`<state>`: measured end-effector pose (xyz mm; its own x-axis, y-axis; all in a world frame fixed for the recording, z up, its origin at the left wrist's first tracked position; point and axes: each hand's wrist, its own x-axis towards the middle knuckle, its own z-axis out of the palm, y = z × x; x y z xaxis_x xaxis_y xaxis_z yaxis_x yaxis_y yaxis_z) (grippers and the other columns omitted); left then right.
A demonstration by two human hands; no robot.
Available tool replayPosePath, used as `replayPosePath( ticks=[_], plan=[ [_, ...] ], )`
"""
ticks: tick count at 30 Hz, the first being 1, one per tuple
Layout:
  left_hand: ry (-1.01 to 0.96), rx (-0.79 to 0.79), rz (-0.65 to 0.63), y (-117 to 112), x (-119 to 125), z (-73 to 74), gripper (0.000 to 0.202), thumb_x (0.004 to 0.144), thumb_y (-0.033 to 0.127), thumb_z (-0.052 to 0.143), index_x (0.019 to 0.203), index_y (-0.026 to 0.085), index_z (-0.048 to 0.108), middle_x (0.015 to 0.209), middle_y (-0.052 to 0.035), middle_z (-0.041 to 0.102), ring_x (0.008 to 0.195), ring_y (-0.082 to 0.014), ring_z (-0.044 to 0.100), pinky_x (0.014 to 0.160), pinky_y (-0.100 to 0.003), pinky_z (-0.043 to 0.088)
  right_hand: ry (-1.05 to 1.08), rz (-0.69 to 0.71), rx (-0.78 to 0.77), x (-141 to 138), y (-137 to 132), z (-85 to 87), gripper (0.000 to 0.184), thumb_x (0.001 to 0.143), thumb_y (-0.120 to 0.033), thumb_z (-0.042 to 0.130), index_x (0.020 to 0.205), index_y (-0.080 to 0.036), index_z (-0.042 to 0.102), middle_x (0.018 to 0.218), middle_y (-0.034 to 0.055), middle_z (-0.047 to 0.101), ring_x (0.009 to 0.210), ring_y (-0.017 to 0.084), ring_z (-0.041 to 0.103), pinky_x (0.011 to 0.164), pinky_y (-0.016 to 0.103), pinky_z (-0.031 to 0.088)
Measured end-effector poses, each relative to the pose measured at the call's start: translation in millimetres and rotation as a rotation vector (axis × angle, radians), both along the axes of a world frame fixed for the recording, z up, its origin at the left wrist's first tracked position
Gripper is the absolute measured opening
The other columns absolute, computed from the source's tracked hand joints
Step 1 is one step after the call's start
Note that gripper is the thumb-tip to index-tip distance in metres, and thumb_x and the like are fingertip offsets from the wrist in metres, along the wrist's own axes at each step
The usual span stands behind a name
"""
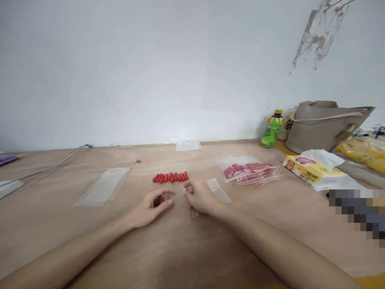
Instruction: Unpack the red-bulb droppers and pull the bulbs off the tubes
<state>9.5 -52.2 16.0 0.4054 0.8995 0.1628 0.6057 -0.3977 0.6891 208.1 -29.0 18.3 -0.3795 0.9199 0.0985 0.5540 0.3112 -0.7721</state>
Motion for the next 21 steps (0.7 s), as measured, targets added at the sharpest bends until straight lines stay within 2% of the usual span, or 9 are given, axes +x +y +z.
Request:
replayPosePath(
  ticks=[3,5,10,15,17,18,21],
  plan=[
    [-0.106,-0.063,0.010,2.6,12.9,-1.7,0.040,0.080,0.042,0.049,0.112,0.019,0.049,0.073,0.0006,0.056,0.061,-0.0119,0.049,0.057,-0.024,0.037,0.203,-0.034,-0.231,-8.4,9.4,-0.4,0.020,0.076,-0.008,0.046,0.094,-0.015,0.045,0.052,-0.0051,0.056,0.044,0.010,0.056,0.042,0.018,0.041],
    [-0.155,-0.088,0.011,5.6,17.5,-3.0,0.046,0.079,0.043,0.051,0.116,0.018,0.044,0.074,0.0001,0.057,0.063,-0.0123,0.049,0.057,-0.024,0.037,0.251,-0.061,-0.283,-13.8,14.6,0.5,0.024,0.072,-0.004,0.047,0.093,-0.015,0.044,0.052,-0.0057,0.056,0.044,0.010,0.057,0.041,0.017,0.042],
    [-0.204,-0.069,0.076,8.4,23.5,-9.7,0.049,0.076,0.040,0.056,0.116,0.017,0.040,0.072,0.0002,0.057,0.060,-0.0124,0.049,0.056,-0.024,0.036,0.276,-0.089,-0.254,-25.0,16.7,0.1,0.026,0.068,-0.002,0.049,0.090,-0.015,0.045,0.053,-0.0061,0.056,0.044,0.009,0.056,0.040,0.016,0.041],
    [-0.218,-0.068,0.067,11.6,22.3,-15.7,0.038,0.075,0.020,0.050,0.111,0.015,0.040,0.065,0.0029,0.055,0.057,-0.0112,0.049,0.055,-0.023,0.036,0.271,-0.024,-0.234,-25.4,11.4,-4.0,0.017,0.072,-0.004,0.044,0.083,-0.015,0.051,0.055,-0.0041,0.055,0.046,0.009,0.055,0.044,0.018,0.044],
    [-0.222,-0.057,0.061,12.3,21.2,-17.5,0.038,0.074,0.017,0.049,0.110,0.016,0.039,0.063,0.0045,0.053,0.056,-0.0106,0.047,0.054,-0.022,0.035,0.228,0.038,-0.163,-21.6,8.1,-3.0,0.020,0.070,-0.002,0.044,0.080,-0.015,0.056,0.055,-0.0037,0.055,0.048,0.008,0.053,0.047,0.018,0.043],
    [-0.227,-0.054,0.058,12.4,20.7,-18.3,0.037,0.075,0.016,0.048,0.110,0.017,0.038,0.063,0.0051,0.052,0.055,-0.0104,0.047,0.054,-0.022,0.035,0.181,0.094,-0.072,-19.2,6.0,-2.2,0.023,0.069,-0.001,0.045,0.079,-0.015,0.060,0.057,-0.0032,0.056,0.051,0.008,0.053,0.050,0.019,0.043],
    [-0.257,-0.052,0.050,11.7,19.0,-20.2,0.035,0.076,0.015,0.047,0.109,0.018,0.034,0.063,0.0056,0.051,0.055,-0.0103,0.046,0.055,-0.022,0.035,0.014,0.293,0.341,-12.0,0.0,-1.0,0.031,0.069,0.000,0.045,0.085,-0.018,0.065,0.072,0.0002,0.058,0.066,0.010,0.052,0.063,0.022,0.042]
  ],
)
